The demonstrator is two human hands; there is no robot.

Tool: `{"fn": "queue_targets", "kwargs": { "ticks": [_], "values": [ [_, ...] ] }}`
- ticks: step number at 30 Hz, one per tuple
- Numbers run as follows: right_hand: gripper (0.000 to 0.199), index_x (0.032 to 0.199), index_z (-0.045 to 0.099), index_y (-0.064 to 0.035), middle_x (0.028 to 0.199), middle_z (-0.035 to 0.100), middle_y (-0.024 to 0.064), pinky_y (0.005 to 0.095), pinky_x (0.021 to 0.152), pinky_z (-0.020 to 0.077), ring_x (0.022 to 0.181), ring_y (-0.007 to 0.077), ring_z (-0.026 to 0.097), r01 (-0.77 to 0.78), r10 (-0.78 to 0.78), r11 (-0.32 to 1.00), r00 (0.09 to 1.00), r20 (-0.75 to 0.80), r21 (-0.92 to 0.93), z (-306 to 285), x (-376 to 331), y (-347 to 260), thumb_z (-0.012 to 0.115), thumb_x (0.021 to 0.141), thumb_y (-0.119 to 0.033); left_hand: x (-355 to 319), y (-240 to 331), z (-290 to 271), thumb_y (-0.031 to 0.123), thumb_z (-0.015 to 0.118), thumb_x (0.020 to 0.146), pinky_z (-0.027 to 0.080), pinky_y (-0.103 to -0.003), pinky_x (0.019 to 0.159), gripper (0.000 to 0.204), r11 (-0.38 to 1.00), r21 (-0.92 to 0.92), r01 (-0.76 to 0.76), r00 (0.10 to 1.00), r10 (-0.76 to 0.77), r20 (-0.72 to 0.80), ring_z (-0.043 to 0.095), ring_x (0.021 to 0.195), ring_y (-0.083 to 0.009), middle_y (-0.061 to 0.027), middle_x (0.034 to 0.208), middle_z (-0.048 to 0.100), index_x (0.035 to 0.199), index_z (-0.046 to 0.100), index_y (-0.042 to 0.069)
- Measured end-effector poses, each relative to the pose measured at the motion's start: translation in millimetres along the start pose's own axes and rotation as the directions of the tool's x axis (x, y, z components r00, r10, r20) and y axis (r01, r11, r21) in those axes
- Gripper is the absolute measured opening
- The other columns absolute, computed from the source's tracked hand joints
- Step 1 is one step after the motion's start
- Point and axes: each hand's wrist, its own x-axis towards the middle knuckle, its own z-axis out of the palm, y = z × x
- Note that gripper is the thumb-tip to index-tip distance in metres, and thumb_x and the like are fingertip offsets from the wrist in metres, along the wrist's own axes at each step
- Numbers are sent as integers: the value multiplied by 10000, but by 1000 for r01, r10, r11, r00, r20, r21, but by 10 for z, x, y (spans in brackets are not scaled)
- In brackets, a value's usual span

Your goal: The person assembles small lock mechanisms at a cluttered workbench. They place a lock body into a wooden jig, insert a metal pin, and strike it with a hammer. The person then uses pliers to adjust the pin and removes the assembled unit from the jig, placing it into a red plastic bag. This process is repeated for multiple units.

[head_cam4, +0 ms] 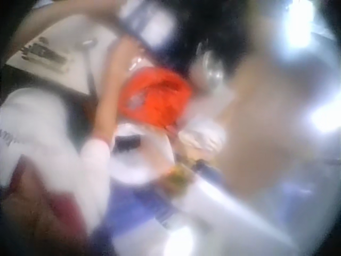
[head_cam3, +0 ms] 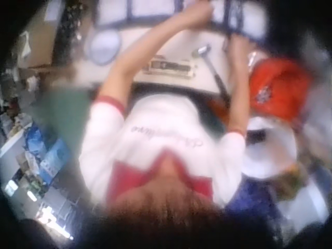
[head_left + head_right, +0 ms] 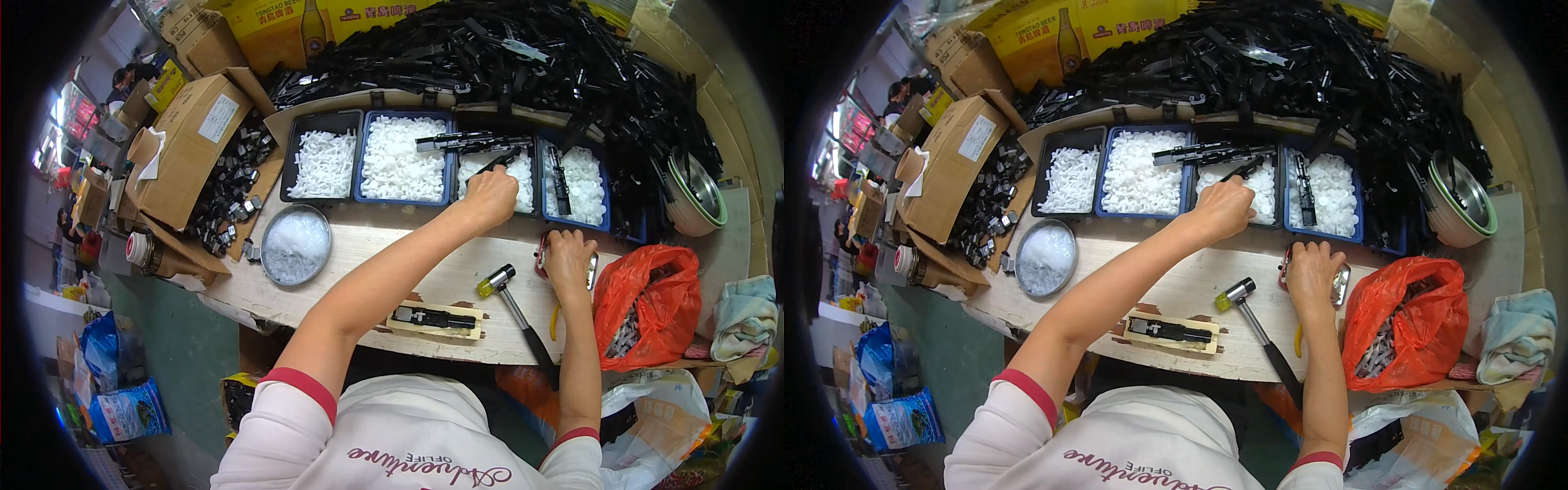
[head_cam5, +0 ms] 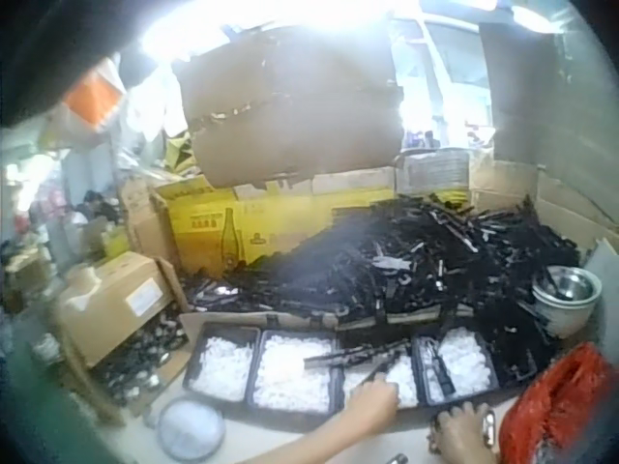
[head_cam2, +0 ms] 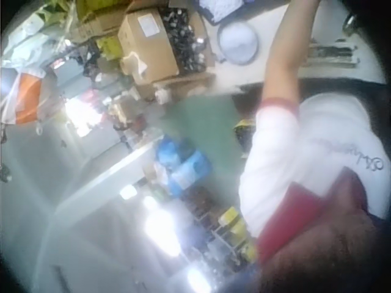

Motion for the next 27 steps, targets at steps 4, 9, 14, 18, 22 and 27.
{"fn": "queue_targets", "kwargs": {
  "ticks": [4, 9, 14, 18, 22, 27],
  "values": [
    [142, 830, 627, -32, 811, 602, 111, 432, 777, 303, 844, 267, 518, 8, -10, 998, 1000, 21, 59, -46, 5, 13, 553, 709, -25, 110, -72, 30, 32, 606, 672, 500, -428, 679, 92, 999, 45, -29, 999, 27, 27, 610, 766, -383, -258, 846, 599, 721, 624, -42],
    [93, 826, 584, -66, 826, 568, 85, 401, 734, 320, 845, 270, 514, -7, 12, 965, 1000, -18, 262, -66, -41, 129, 543, 770, -4, 124, -226, 46, 57, 621, 677, 495, -421, 667, 81, 998, -57, 17, 998, -14, 56, 620, 751, -363, -206, 740, 627, 731, 649, 4],
    [48, 807, 562, -61, 830, 550, 100, 398, 717, 340, 808, 279, 523, -55, 86, 918, 995, -60, 392, -92, -42, 163, 548, 784, -21, 64, -249, 0, 65, 623, 699, 498, -385, 640, 82, 981, -193, -14, 1000, 12, -8, 630, 662, -315, -189, 716, 630, 749, 647, 4],
    [71, 850, 563, -37, 805, 556, 105, 375, 664, 401, 744, 251, 549, -70, 178, 779, 977, -113, 623, -116, -49, 194, 546, 790, -3, -29, -228, -160, 35, 616, 720, 502, -315, 524, 62, 884, -465, 43, 993, -88, -76, 625, 560, -196, -138, 671, 623, 760, 634, -8],
    [92, 901, 567, -15, 782, 580, 65, 275, 607, 452, 675, 148, 572, -174, 328, 486, 944, 6, 856, -69, -68, 150, 548, 812, -1, -112, -273, -234, 2, 588, 761, 492, -240, 429, 88, 522, -825, 217, 960, -269, 82, 610, 554, -131, -94, 697, 608, 840, 614, -27],
    [78, 906, 582, -26, 820, 593, 12, 192, 615, 435, 706, 83, 571, -226, 296, 12, 931, 212, 974, -213, -73, -153, 582, 833, -53, -441, -312, -281, -1, 596, 800, 524, -258, 528, 124, 17, -994, 108, 969, -224, 101, 616, 647, -151, -117, 767, 615, 904, 579, -67]
  ]
}}
